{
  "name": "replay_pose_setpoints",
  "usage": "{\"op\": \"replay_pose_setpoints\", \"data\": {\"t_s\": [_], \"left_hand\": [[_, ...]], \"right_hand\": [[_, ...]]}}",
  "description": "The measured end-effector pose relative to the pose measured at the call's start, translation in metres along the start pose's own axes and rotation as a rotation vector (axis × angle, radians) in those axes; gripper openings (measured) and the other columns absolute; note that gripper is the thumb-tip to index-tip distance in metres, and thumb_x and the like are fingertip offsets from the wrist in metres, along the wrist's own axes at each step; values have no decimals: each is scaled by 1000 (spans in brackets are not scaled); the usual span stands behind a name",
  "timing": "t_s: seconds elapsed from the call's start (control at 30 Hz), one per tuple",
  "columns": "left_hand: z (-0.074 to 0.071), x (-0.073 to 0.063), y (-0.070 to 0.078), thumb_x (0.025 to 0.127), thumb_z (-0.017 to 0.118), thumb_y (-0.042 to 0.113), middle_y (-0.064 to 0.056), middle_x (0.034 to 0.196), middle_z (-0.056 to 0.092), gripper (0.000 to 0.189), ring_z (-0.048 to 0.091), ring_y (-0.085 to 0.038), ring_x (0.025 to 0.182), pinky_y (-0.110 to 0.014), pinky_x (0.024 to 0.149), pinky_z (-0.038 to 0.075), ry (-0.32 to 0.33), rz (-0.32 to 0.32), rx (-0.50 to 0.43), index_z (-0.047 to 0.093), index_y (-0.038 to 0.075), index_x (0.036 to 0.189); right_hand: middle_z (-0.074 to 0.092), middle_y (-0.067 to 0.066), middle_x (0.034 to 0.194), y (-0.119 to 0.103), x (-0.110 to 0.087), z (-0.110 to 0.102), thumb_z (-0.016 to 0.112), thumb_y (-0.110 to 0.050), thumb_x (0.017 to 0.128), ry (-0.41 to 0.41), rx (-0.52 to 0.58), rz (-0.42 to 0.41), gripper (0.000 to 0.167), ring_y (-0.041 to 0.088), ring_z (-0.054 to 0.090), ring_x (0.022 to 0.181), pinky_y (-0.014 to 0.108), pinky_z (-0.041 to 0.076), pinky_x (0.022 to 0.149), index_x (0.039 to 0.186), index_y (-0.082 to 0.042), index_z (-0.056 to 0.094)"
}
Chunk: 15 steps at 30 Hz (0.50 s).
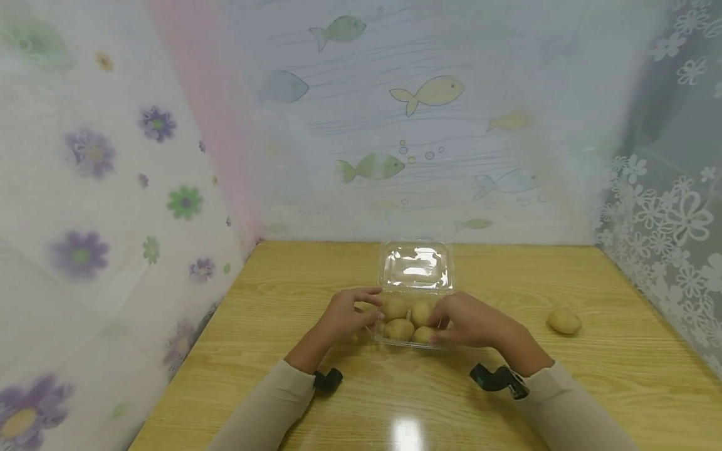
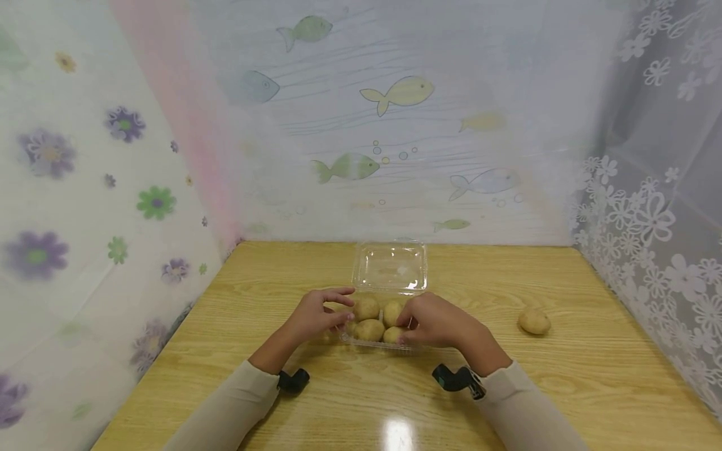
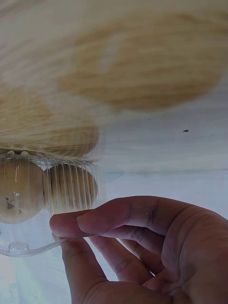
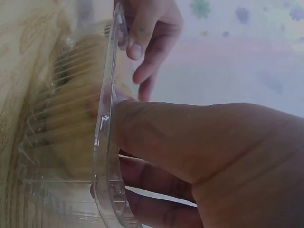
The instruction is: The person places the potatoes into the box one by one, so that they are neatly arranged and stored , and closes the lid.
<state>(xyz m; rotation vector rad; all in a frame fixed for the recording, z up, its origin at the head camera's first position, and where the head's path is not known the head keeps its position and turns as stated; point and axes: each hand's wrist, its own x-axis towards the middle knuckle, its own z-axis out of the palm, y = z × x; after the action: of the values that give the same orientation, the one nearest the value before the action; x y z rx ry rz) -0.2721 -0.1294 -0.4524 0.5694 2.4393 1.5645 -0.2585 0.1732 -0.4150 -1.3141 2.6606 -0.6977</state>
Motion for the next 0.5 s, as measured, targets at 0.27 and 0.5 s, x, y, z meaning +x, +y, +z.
{"op": "replay_pose_setpoints", "data": {"t_s": [0.27, 0.5], "left_hand": [[0, 0, -2, 94, 79, 16, 2, 155, 55, 28, 77, -19, 74, -38, 68, 66, 2, 4, -9, 76, 4, 119], [-1, 1, -4, 93, 80, 18, 1, 154, 55, 27, 77, -19, 73, -36, 67, 65, 0, 9, -6, 77, 5, 117]], "right_hand": [[71, -13, 85, 2, 0, 0, 82, -17, 88, 12, -11, -8, 4, 3, 68, 81, 32, 63, 76, 88, -20, 79], [75, -10, 91, 2, -4, -1, 82, -18, 88, 25, -13, -12, 8, 10, 71, 84, 35, 63, 77, 96, -18, 82]]}}
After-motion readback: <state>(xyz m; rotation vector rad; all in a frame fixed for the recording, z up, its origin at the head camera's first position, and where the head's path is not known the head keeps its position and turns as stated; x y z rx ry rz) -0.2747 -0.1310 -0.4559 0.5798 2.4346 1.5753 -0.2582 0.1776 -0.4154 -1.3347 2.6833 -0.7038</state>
